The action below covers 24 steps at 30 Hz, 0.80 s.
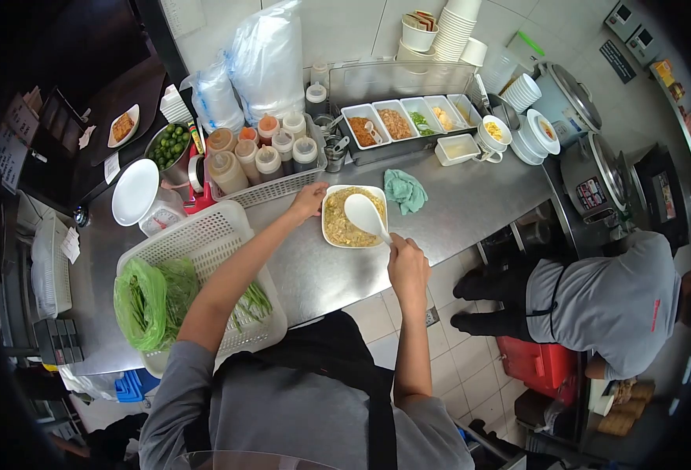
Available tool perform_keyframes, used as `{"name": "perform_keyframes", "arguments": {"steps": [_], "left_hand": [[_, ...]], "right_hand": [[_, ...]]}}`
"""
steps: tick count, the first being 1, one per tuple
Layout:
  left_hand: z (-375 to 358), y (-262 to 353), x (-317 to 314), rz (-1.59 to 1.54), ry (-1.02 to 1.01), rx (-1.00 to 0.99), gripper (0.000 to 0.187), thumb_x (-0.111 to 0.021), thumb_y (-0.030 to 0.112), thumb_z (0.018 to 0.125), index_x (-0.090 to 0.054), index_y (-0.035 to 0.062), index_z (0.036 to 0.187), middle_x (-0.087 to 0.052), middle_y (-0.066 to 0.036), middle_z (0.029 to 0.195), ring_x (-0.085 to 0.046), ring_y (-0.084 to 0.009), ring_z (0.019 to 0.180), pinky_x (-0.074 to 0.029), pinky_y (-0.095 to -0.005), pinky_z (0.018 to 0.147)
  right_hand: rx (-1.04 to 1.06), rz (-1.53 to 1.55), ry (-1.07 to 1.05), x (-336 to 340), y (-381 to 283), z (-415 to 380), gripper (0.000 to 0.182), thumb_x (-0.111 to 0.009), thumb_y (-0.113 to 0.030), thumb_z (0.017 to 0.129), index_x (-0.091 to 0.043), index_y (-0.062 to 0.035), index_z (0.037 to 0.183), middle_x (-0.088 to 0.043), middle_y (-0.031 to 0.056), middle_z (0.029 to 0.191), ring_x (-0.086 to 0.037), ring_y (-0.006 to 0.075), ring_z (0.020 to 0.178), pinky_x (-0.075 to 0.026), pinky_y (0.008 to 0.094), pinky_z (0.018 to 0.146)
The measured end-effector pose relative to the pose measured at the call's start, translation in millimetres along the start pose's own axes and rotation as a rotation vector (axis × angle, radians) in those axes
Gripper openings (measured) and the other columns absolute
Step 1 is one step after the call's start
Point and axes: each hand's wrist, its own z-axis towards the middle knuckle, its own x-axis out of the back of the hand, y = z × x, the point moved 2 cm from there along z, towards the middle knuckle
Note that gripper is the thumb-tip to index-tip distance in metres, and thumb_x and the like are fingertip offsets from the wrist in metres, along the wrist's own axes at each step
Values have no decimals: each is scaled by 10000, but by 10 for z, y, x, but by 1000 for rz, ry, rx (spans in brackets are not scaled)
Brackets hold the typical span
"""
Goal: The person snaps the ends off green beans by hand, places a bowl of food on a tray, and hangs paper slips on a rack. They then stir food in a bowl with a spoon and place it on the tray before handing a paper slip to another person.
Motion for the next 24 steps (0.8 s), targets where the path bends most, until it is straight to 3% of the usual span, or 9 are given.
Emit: {"name": "perform_keyframes", "arguments": {"steps": [3, 7, 10, 11, 13, 17, 22, 23, 24], "left_hand": [[119, -98, -45, 228, 117, -143, 254, -506, 158, 864, -619, 123, 1088, -648, -150, 999, -627, -323, 883, -501, -391, 777], [95, -80, -73, 330, 147, -88, 243, -510, 156, 842, -633, 127, 1050, -637, -151, 998, -589, -352, 963, -468, -437, 829], [54, -140, -70, 335, 167, -126, 216, -501, 110, 834, -628, 71, 1004, -641, -170, 967, -635, -339, 850, -509, -410, 758], [-72, -17, -42, 260, 71, -1, 246, -495, 68, 820, -562, 21, 1052, -647, -198, 877, -666, -293, 666, -553, -373, 615], [-126, -145, -43, 131, 35, 43, 283, -494, 64, 824, -492, 13, 1102, -640, -191, 827, -656, -263, 579, -552, -363, 527], [-256, -325, -117, -37, -107, 224, 356, -476, 128, 868, -361, 31, 1191, -628, -170, 848, -660, -244, 621, -546, -368, 464], [-594, -364, -250, -71, -328, 445, 379, -428, 322, 896, -400, 69, 1176, -622, -118, 878, -629, -198, 630, -494, -333, 494], [-671, -331, -275, -62, -330, 483, 391, -424, 355, 893, -417, 73, 1163, -620, -107, 867, -623, -193, 621, -482, -324, 499], [-726, -297, -350, -71, -338, 501, 383, -426, 369, 883, -445, 76, 1128, -619, -96, 849, -622, -187, 625, -466, -313, 495]], "right_hand": [[13, 6, 42, 44, 76, -7, 234, -550, -82, 829, -641, -101, 1044, -619, 122, 824, -614, 330, 731, -483, 416, 642], [74, 93, 113, 108, 105, -3, 245, -561, -54, 822, -640, -103, 1049, -584, 101, 785, -587, 295, 700, -468, 394, 620], [167, 39, 116, 1, 302, -29, 271, -566, -27, 812, -642, -119, 1055, -544, 86, 759, -560, 264, 703, -452, 369, 603], [154, 77, 120, 24, 331, -18, 275, -567, -29, 810, -644, -124, 1057, -543, 88, 760, -558, 265, 704, -451, 366, 603], [189, 171, 146, 19, 483, 30, 252, -562, -52, 838, -633, -94, 1075, -566, 63, 766, -545, 210, 659, -447, 321, 583], [-150, 1069, -232, -82, 929, 324, 237, -519, -89, 896, -594, -29, 1113, -583, -25, 751, -412, 17, 556, -311, 181, 481], [-45, 1049, 191, 423, 1654, 1422, 315, -519, -138, 901, -525, -43, 1202, -575, -33, 799, -408, 9, 607, -340, 171, 525], [10, 803, 302, 565, 1870, 1777, 320, -499, -89, 887, -523, -30, 1201, -616, 32, 817, -518, 101, 607, -413, 244, 546], [230, 323, 658, 740, 2198, 2412, 367, -490, -12, 836, -514, -11, 1202, -630, 172, 898, -617, 284, 731, -476, 359, 641]]}}
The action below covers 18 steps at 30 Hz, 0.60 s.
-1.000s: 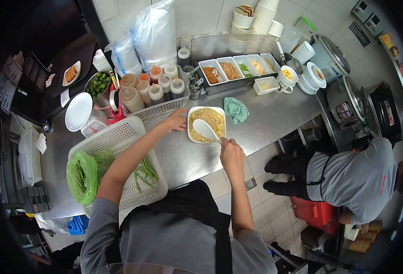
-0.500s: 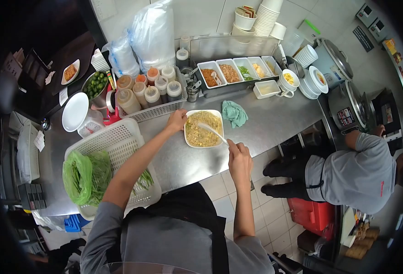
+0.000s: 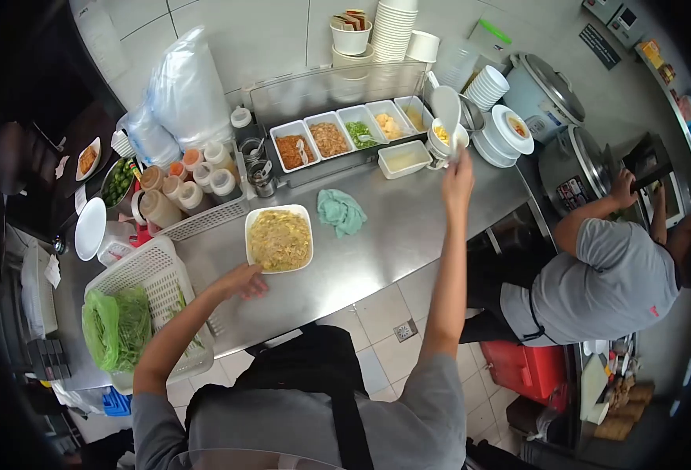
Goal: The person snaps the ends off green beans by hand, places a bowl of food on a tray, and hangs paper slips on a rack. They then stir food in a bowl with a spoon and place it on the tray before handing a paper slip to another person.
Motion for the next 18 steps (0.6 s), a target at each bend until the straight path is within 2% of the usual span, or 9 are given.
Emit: {"name": "perform_keyframes", "arguments": {"steps": [1, 3, 6, 9, 12, 13, 16, 17, 18], "left_hand": [[-48, -20, -47, -9, -11, 15, 379, -427, 383, 873, -473, 78, 1093, -617, -85, 831, -621, -181, 629, -450, -301, 491], [-127, -43, -139, -22, -19, 44, 370, -427, 402, 857, -519, 85, 1025, -614, -66, 802, -618, -168, 637, -421, -283, 487], [-179, -39, -242, -48, -11, 70, 371, -417, 409, 844, -557, 89, 970, -612, -51, 795, -610, -154, 657, -398, -272, 507], [-204, -63, -292, -84, 6, 73, 381, -409, 401, 845, -566, 82, 981, -612, -49, 811, -601, -153, 677, -404, -282, 544], [-231, -53, -280, -72, 36, 70, 362, -411, 391, 846, -576, 94, 972, -611, -36, 795, -607, -147, 686, -410, -285, 557], [-248, -49, -270, -60, 40, 73, 372, -405, 389, 850, -579, 91, 988, -612, -38, 804, -608, -148, 694, -417, -288, 571], [-317, -69, -218, 8, 39, 72, 434, -401, 427, 862, -582, 75, 1038, -617, -50, 840, -614, -161, 711, -445, -316, 594], [-350, -92, -203, 36, 33, 74, 460, -401, 446, 866, -582, 68, 1055, -618, -54, 853, -617, -166, 715, -455, -327, 600], [-390, -101, -160, 74, 49, 73, 467, -408, 453, 874, -590, 56, 1041, -620, -60, 844, -619, -167, 719, -463, -338, 602]], "right_hand": [[27, -99, -29, -143, 461, 267, 440, -475, 25, 776, -498, -1, 1215, -575, 295, 1004, -590, 416, 895, -454, 444, 790], [-224, -357, -252, -330, 880, 742, 442, -497, -2, 748, -525, -5, 1189, -567, 295, 1041, -577, 399, 947, -427, 463, 846], [-128, -588, -194, -613, 1295, 1088, 338, -529, -48, 743, -588, 3, 1072, -603, 279, 957, -595, 407, 894, -433, 485, 835], [-166, -594, -206, -873, 1537, 1352, 221, -538, -79, 756, -617, 2, 946, -620, 264, 914, -602, 403, 886, -455, 487, 804], [-182, -559, -230, -1033, 1653, 1461, 171, -538, -99, 770, -619, -4, 887, -619, 267, 919, -599, 402, 913, -461, 486, 798], [-209, -553, -258, -1096, 1681, 1511, 213, -544, -106, 767, -627, -4, 934, -619, 257, 954, -584, 404, 958, -459, 471, 825], [-238, -420, -263, -1335, 1930, 1601, 275, -548, -97, 752, -631, 7, 992, -623, 247, 967, -586, 401, 961, -457, 452, 849], [-120, -440, -289, -1451, 2197, 1620, 309, -531, -109, 750, -657, -46, 1025, -639, 207, 967, -604, 372, 941, -460, 432, 837], [-125, -452, -328, -1488, 2139, 1612, 305, -539, -120, 753, -659, -51, 1025, -637, 210, 972, -604, 371, 946, -459, 427, 842]]}}
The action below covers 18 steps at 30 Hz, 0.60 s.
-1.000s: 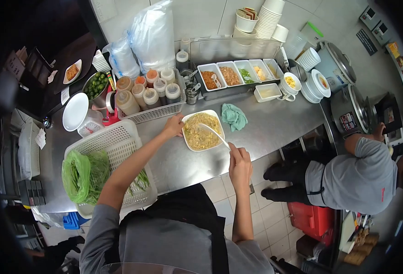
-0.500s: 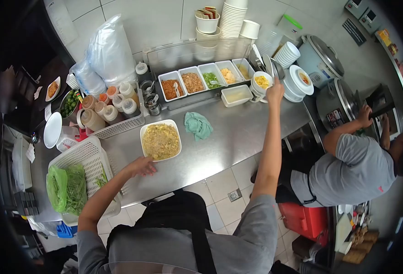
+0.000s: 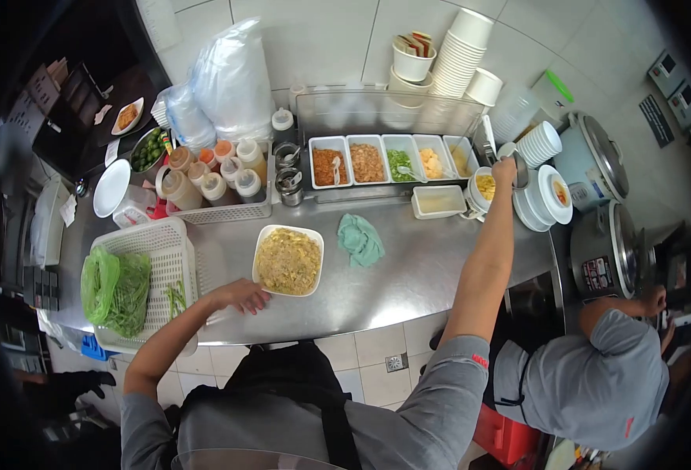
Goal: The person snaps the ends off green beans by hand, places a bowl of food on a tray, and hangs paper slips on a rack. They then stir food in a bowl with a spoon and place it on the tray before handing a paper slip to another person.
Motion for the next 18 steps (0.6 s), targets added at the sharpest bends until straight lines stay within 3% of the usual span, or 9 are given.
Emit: {"name": "perform_keyframes", "arguments": {"steps": [2, 3, 6, 7, 10, 13, 14, 15, 18], "left_hand": [[-67, 16, 142, 79, 22, -3, 485, -420, 466, 891, -604, 34, 1011, -624, -72, 828, -622, -169, 728, -478, -360, 608], [-97, 51, 233, 210, 126, -46, 452, -439, 440, 899, -615, 31, 974, -628, -86, 809, -625, -176, 725, -484, -369, 608], [-218, 278, 497, 511, 400, -181, 319, -493, 327, 904, -634, 41, 891, -638, -142, 779, -635, -247, 760, -493, -386, 653], [-285, 378, 539, 603, 534, -261, 271, -510, 293, 890, -632, 51, 897, -635, -146, 808, -625, -285, 787, -489, -401, 680], [-325, 658, 593, 672, 776, -586, 150, -537, 168, 849, -624, 64, 912, -616, -135, 906, -585, -342, 884, -475, -429, 751], [-131, 931, 552, 799, 821, -758, 144, -551, 88, 805, -619, 70, 930, -594, -97, 958, -579, -308, 919, -484, -408, 760], [32, 986, 550, 875, 809, -806, 156, -569, 89, 801, -624, 73, 945, -597, -81, 960, -584, -293, 911, -487, -393, 765], [163, 1039, 521, 938, 791, -837, 159, -567, 86, 791, -625, 79, 939, -599, -74, 957, -586, -281, 918, -490, -383, 774], [495, 1202, 422, 1236, 760, -931, 134, -560, 126, 787, -637, 93, 891, -607, -52, 966, -592, -240, 938, -508, -368, 755]], "right_hand": [[-2, -41, -74, 61, -40, -12, 297, -556, -140, 760, -663, -61, 1026, -634, 215, 980, -602, 369, 956, -457, 416, 850], [57, -53, -98, 60, -51, -20, 271, -580, -181, 776, -664, -62, 1005, -639, 207, 967, -603, 368, 947, -458, 420, 841], [-16, -142, -53, 302, -279, -177, 274, -592, -223, 788, -649, -45, 989, -642, 192, 932, -606, 364, 911, -462, 435, 806], [92, -268, 292, 405, -416, -293, 259, -564, -238, 832, -631, -36, 981, -634, 179, 883, -605, 355, 864, -466, 433, 762], [317, 262, 389, 945, -1194, -898, 202, -554, -187, 845, -633, -42, 961, -642, 158, 922, -610, 308, 878, -469, 398, 744], [365, 575, -395, 475, -1670, -1848, 202, -557, -207, 860, -641, -23, 859, -642, 128, 692, -625, 273, 652, -470, 367, 612], [239, 611, -675, 93, -1702, -2147, 254, -590, -264, 853, -657, -19, 862, -643, 95, 658, -636, 197, 637, -481, 317, 575], [394, 421, -671, -42, -1837, -2415, 265, -636, -275, 814, -663, -12, 839, -652, 108, 686, -651, 183, 686, -493, 306, 598], [400, 417, -677, -439, -2028, -2855, 255, -693, -231, 760, -653, 18, 796, -640, 107, 666, -606, 143, 629, -476, 302, 586]]}}
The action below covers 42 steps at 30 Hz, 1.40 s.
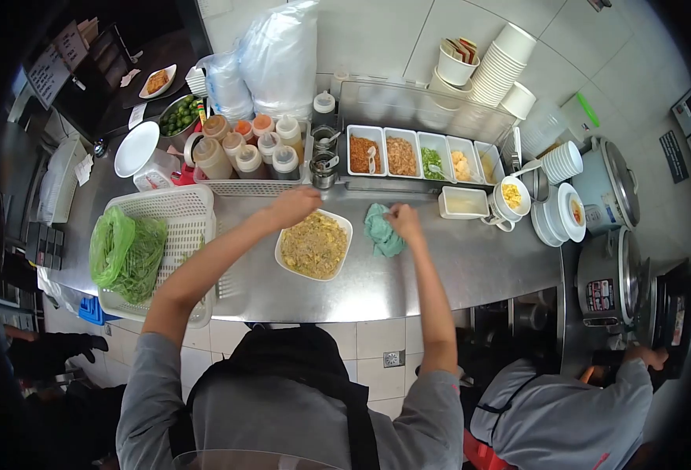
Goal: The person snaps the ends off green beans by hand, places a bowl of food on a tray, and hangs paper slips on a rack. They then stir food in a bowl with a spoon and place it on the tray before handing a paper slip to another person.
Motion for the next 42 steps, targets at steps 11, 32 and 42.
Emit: {"name": "perform_keyframes", "arguments": {"steps": [11, 32, 42], "left_hand": [[222, 223, -190, 131, -119, 94, 103, -569, 126, 774, -664, 86, 775, -670, -112, 859, -670, -251, 776, -535, -351, 637], [-834, 789, -364, -1606, 177, 1239, 560, -753, 141, 676, -460, 12, 1136, -599, -192, 1045, -657, -322, 765, -568, -426, 580], [-699, 561, -810, -1604, 152, 978, 402, -475, 191, 825, -327, 87, 1184, -598, -120, 663, -587, -171, 473, -508, -318, 386]], "right_hand": [[-109, 782, -410, -458, -803, -134, 267, -485, -174, 921, -586, -12, 1108, -620, 82, 1069, -549, 130, 957, -426, 258, 838], [-369, 1527, 344, -922, -1395, -1620, 384, -437, -118, 918, -349, -16, 1278, -456, 154, 1250, -504, 258, 1102, -404, 376, 940], [-291, 1774, -641, -1155, -1069, -1375, 436, -478, -111, 850, -401, -4, 1265, -483, 154, 1224, -511, 301, 1093, -437, 435, 911]]}}
